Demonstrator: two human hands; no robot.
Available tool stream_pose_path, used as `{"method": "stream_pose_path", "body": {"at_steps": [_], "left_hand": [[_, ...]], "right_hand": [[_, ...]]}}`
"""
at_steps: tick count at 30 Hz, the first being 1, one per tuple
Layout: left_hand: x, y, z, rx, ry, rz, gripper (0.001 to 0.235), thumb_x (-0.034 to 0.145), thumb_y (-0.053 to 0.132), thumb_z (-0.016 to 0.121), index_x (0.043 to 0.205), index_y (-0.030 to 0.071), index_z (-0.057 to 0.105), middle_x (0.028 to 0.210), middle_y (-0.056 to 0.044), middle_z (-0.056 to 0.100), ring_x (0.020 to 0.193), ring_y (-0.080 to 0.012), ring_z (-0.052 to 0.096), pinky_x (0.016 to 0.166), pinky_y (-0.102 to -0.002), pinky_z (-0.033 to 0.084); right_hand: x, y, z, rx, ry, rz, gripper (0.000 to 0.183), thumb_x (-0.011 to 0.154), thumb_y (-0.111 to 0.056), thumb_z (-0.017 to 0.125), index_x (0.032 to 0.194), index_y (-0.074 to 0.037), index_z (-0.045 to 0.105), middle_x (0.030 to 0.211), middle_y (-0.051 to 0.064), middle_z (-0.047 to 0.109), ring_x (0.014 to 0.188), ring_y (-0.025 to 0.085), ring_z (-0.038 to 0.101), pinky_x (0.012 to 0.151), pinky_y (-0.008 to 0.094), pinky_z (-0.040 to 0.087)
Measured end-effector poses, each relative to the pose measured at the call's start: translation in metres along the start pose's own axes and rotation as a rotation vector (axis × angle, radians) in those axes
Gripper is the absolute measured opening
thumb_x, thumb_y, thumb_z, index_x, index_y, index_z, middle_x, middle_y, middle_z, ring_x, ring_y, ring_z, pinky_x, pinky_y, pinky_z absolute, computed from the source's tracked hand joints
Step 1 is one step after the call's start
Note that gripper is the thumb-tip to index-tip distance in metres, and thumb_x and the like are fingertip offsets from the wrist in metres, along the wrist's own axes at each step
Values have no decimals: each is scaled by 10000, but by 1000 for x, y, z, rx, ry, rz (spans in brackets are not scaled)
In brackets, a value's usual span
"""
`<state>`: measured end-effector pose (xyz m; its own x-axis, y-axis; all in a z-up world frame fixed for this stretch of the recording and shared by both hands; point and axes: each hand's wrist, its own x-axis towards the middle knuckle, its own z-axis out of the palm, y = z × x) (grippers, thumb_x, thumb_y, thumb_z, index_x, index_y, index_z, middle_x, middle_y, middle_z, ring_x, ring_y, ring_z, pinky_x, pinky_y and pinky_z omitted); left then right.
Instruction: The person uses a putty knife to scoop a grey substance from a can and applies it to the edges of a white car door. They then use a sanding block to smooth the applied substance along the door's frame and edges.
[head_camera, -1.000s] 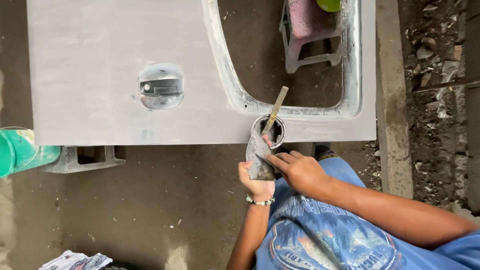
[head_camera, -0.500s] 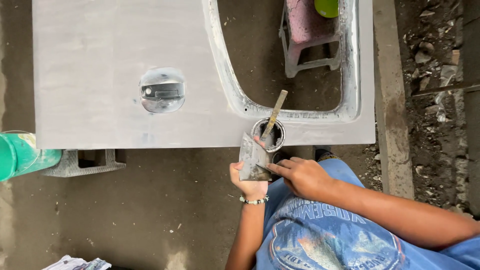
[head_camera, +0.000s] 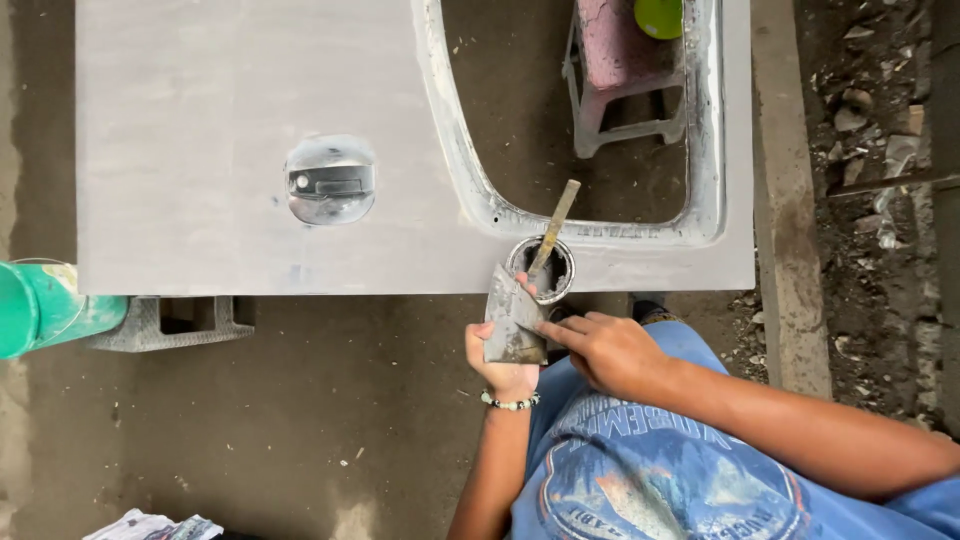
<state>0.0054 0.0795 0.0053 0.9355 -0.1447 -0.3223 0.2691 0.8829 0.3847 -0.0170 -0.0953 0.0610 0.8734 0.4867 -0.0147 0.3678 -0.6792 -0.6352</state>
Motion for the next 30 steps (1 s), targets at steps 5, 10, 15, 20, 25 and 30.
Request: {"method": "stream_pose_path", "body": {"at_steps": [5, 10, 15, 20, 25, 30], "left_hand": [[-5, -2, 9, 57, -19, 18, 802, 856, 388, 374, 1473, -119, 449, 1422, -211, 571, 1253, -308, 560, 1094, -409, 414], [-4, -3, 13, 69, 5, 22, 786, 857, 381, 368, 1451, -125, 459, 1421, -206, 571, 1254, -292, 555, 1117, -414, 408], [-9, -5, 9, 115, 49, 64, 755, 849, 365, 379, 1422, -117, 474, 1410, -203, 577, 1289, -296, 546, 1146, -425, 384], [-17, -9, 7, 26, 56, -1, 742, 861, 365, 397, 1441, -91, 484, 1381, -184, 584, 1293, -283, 538, 1143, -398, 363], [-10, -40, -20, 16, 105, 50, 726, 851, 340, 409, 1435, -85, 476, 1405, -163, 586, 1334, -271, 535, 1163, -390, 361], [-16, -50, 0, 276, 84, 178, 703, 857, 273, 437, 1484, -45, 434, 1459, -149, 549, 1380, -277, 501, 1179, -410, 350]], "right_hand": [[6, 0, 9, -67, 88, -2, 601, 764, -76, 690, 1358, -131, 614, 1098, 76, 711, 882, 304, 673, 679, 428, 571], [12, -2, 16, -183, 84, 52, 637, 760, -57, 671, 1389, -132, 599, 1117, 66, 709, 875, 292, 673, 653, 413, 574], [12, -5, 25, -163, 136, 43, 624, 746, -68, 679, 1364, -111, 605, 1119, 80, 708, 869, 294, 674, 645, 411, 574], [14, -2, 28, -152, 144, 89, 675, 728, -86, 706, 1393, -116, 595, 1053, 93, 704, 864, 306, 672, 672, 425, 571], [16, 12, 18, -123, 170, 70, 662, 753, -70, 699, 1403, -136, 593, 991, 111, 702, 841, 328, 667, 680, 445, 564], [27, 13, -5, 52, 105, 138, 673, 792, -49, 662, 1449, -160, 565, 891, 138, 699, 791, 377, 659, 690, 507, 532]]}}
